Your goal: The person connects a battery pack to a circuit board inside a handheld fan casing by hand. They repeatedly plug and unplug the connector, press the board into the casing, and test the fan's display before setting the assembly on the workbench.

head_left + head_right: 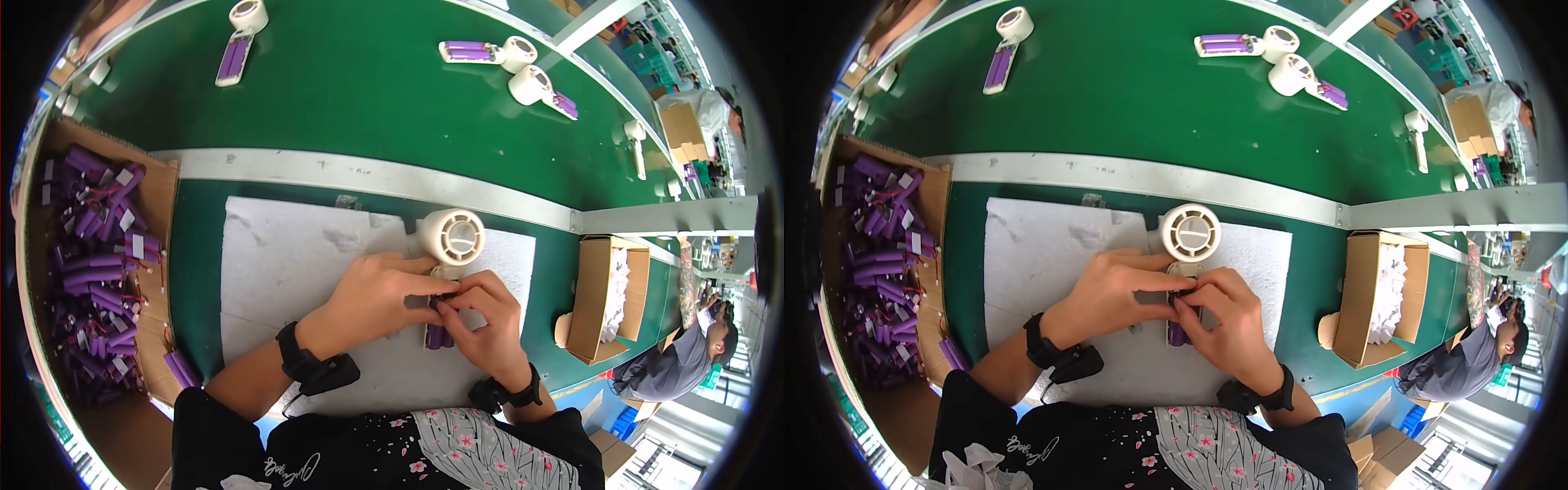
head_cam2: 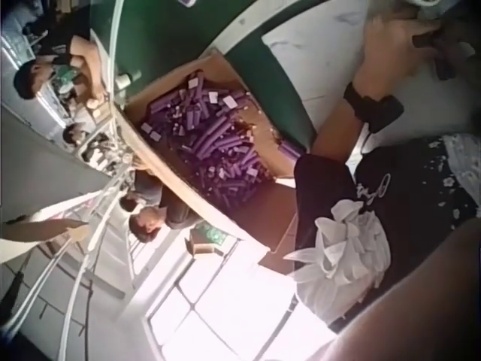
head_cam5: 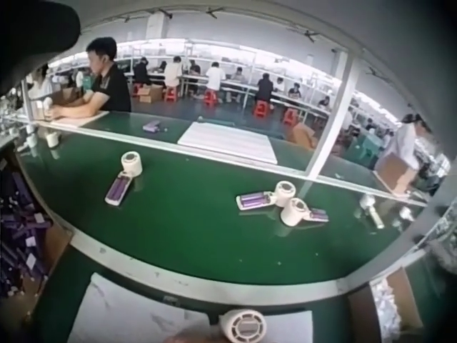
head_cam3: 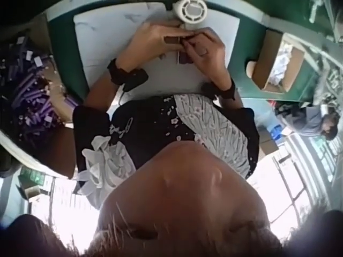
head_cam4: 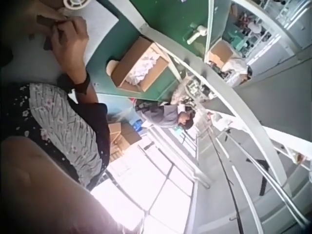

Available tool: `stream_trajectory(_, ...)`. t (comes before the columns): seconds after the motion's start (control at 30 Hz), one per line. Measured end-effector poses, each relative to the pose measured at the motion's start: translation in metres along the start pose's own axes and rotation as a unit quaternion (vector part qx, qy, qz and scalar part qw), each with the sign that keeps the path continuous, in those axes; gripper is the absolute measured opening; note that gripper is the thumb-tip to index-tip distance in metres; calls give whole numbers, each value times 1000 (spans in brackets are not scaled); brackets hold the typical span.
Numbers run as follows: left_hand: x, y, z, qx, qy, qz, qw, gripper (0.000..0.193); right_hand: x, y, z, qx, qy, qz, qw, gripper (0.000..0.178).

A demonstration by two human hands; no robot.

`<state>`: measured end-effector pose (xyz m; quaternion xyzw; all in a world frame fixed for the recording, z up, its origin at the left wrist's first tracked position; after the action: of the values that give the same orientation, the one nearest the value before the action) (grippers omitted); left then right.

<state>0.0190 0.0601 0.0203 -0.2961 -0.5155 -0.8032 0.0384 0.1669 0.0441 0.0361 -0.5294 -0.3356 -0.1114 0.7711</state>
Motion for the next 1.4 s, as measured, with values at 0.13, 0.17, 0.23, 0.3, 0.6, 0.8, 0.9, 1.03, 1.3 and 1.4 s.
stream_trajectory(0.13, -1, -7, -2, -5, -6, -16, 1000, 43, 1, -9, -4, 80, -60, -57, 993, 32)
stream_trajectory(0.17, -1, -6, -3, -16, -10, -16, 1000, 43, 4, -13, -4, 79, -51, -64, 993, 32)
stream_trajectory(0.23, 3, -8, -3, -16, -6, -14, 1000, 44, 4, -27, -5, 65, -88, -81, 991, 45)
stream_trajectory(0.3, 3, -7, -3, -21, -5, -11, 1000, 45, 3, -32, -10, 58, -100, -91, 989, 52)
stream_trajectory(0.6, 7, -7, -4, 68, 60, -48, 995, 50, 15, 17, 14, 40, 14, -240, 970, 65)
stream_trajectory(0.8, 11, -25, -4, 103, 74, -62, 990, 41, 75, -16, 21, -19, 144, -111, 983, 41)
stream_trajectory(0.9, 14, -28, -9, 94, 77, -63, 991, 35, 152, -39, -31, 19, 303, -258, 917, 28)
stream_trajectory(1.03, 8, -31, -6, 110, 75, -82, 988, 26, 308, -6, -98, -59, 485, -250, 836, 22)
stream_trajectory(1.3, 6, -46, -2, 197, 88, -96, 972, 16, 499, 241, 21, -244, 124, -489, 828, 33)
stream_trajectory(1.4, 15, -46, -8, 214, 109, -62, 969, 15, 463, 324, 71, -424, 20, -418, 803, 33)
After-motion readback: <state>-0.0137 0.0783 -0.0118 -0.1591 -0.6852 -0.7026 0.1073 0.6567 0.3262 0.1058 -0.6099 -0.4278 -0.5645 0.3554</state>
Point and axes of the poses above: each hand's wrist, its own z-axis towards the middle knuckle, its own x-axis out of the back of the hand, y = z × x, the point moved 6 cm from there along z, towards the middle knuckle, and after that the axes turned 2 degrees about z, right-handed, at the moved point
